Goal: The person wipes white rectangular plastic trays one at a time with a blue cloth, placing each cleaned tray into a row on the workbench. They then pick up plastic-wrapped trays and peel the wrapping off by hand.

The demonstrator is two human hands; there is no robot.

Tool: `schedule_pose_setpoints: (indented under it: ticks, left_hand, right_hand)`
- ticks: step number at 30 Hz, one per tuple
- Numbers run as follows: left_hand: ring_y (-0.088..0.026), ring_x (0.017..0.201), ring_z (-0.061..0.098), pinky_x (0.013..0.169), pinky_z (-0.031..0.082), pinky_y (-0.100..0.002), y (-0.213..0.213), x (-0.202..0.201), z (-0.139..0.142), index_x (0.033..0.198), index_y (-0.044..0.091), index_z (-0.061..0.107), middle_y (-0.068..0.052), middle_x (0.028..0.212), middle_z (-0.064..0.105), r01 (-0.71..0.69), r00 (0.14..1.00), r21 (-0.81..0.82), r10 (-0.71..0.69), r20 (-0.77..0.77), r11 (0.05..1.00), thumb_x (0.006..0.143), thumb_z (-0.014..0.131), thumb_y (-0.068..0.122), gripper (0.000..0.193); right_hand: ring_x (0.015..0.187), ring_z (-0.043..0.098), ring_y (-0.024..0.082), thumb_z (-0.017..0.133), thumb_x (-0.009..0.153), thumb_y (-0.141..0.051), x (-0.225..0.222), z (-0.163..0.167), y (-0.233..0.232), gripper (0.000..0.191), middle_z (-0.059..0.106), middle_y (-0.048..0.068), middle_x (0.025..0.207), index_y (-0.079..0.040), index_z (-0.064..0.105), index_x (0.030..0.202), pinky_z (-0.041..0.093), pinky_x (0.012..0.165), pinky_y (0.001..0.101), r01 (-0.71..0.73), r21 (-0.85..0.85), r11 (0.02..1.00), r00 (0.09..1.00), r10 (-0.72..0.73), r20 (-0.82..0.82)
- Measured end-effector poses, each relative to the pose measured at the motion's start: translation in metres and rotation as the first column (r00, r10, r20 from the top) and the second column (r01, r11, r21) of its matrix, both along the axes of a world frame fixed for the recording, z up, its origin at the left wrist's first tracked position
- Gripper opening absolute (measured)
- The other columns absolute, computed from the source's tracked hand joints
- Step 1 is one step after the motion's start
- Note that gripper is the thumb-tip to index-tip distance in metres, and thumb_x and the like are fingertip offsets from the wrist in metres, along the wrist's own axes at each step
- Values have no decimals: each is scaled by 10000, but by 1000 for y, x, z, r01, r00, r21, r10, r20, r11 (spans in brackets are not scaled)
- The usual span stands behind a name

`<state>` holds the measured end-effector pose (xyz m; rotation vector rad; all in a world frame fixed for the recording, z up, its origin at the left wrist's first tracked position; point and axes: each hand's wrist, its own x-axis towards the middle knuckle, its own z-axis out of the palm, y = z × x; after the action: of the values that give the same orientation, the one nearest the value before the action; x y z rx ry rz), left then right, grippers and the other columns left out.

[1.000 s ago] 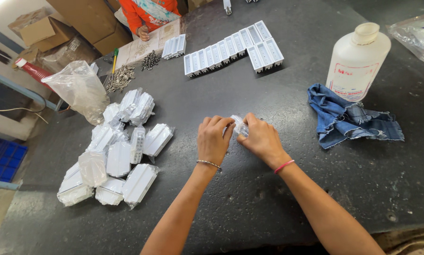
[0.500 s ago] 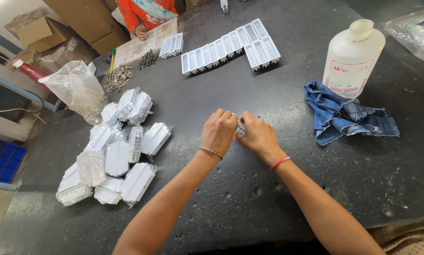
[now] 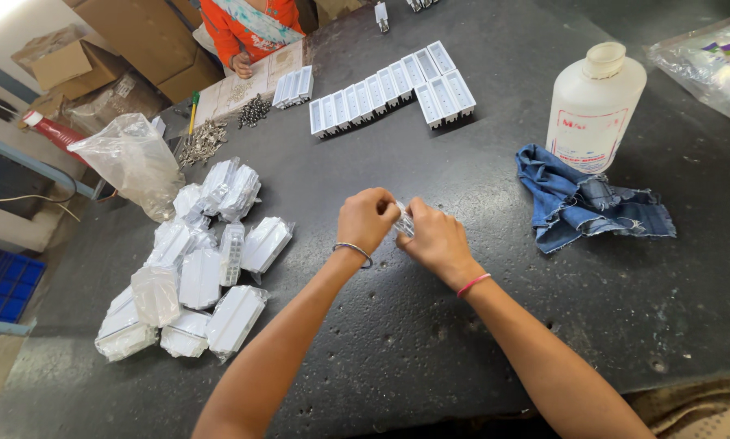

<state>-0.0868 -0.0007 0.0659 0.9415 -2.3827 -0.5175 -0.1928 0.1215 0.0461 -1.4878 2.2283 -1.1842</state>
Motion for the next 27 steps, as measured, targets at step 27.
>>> schedule_pose_setpoints:
  ticks: [27]
  left_hand:
    - [-233, 910, 584, 850, 471, -372, 13, 45, -8, 966, 214, 805, 26, 989, 736, 90, 992, -128, -101, -79, 988, 813, 794, 200, 154]
  right_hand:
    - [831, 781, 183, 672, 865, -45, -12, 0, -1, 132, 795, 91, 893, -56, 757, 964, 585, 758, 310, -58, -273, 960, 938, 146, 316]
